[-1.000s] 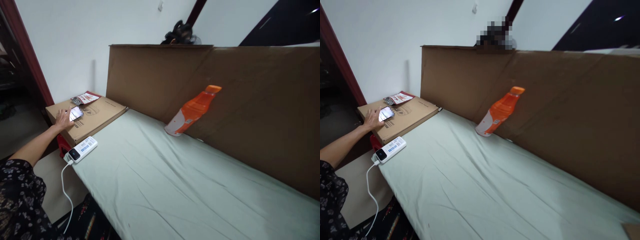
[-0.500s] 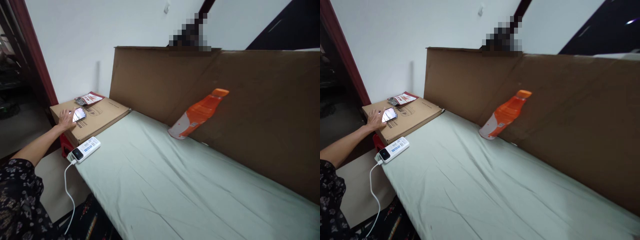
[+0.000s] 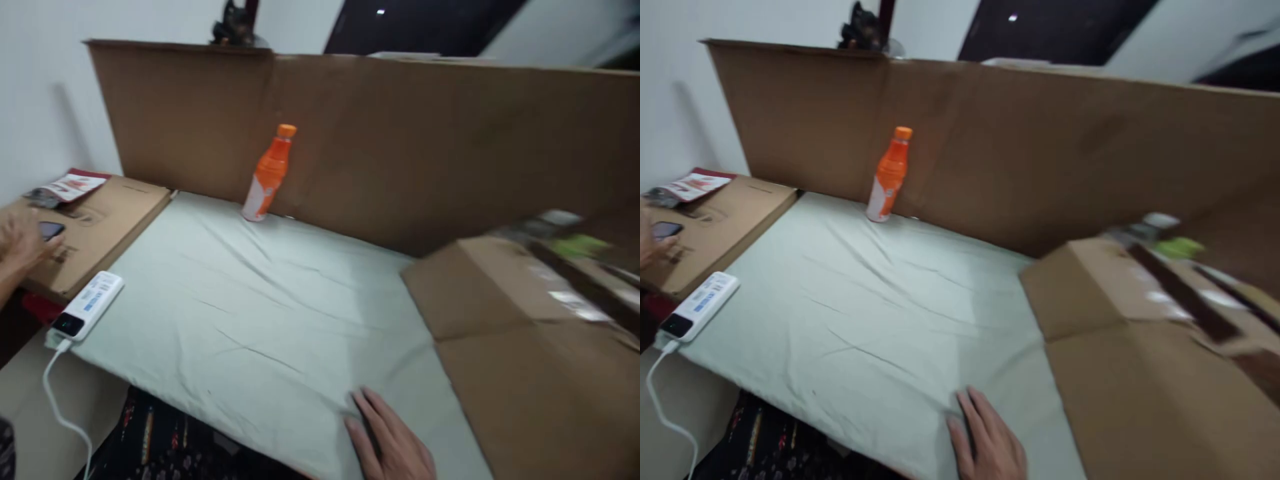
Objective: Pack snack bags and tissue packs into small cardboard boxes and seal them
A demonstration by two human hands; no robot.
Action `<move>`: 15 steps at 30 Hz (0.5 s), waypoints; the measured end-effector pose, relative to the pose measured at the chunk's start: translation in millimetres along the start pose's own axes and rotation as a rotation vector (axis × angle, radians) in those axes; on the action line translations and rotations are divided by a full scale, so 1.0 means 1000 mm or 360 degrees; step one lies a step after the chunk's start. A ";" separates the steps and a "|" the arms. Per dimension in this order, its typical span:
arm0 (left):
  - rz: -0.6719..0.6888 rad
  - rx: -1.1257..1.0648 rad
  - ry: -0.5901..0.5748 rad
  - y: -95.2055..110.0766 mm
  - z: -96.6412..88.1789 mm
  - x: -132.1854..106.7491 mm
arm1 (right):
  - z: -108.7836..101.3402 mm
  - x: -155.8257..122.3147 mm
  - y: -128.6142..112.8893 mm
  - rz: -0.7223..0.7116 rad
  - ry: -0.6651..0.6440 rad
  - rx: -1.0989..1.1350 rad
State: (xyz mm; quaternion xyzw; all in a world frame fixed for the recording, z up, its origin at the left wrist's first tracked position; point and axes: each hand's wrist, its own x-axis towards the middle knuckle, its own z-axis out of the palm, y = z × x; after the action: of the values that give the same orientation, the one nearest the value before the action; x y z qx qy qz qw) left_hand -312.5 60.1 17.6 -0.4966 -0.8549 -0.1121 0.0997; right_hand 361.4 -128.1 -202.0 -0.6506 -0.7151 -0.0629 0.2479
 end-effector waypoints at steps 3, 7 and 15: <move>0.0526 -0.0148 0.0328 0.061 0.003 -0.015 | -0.003 0.008 -0.018 0.0004 0.0117 0.0024; 0.1196 -0.0339 0.0153 0.162 0.025 -0.060 | -0.023 0.020 -0.029 0.0091 0.0276 0.0140; 0.2092 -0.0315 -0.0571 0.332 0.089 -0.199 | -0.139 0.029 0.013 0.0173 0.0937 -0.0366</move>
State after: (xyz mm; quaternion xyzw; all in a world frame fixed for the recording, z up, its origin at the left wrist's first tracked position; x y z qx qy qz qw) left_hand 68.2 81.5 -92.9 -0.9297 -0.3652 -0.0220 -0.0419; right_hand 411.2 -157.2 -71.8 -0.6655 -0.5650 -0.3154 0.3721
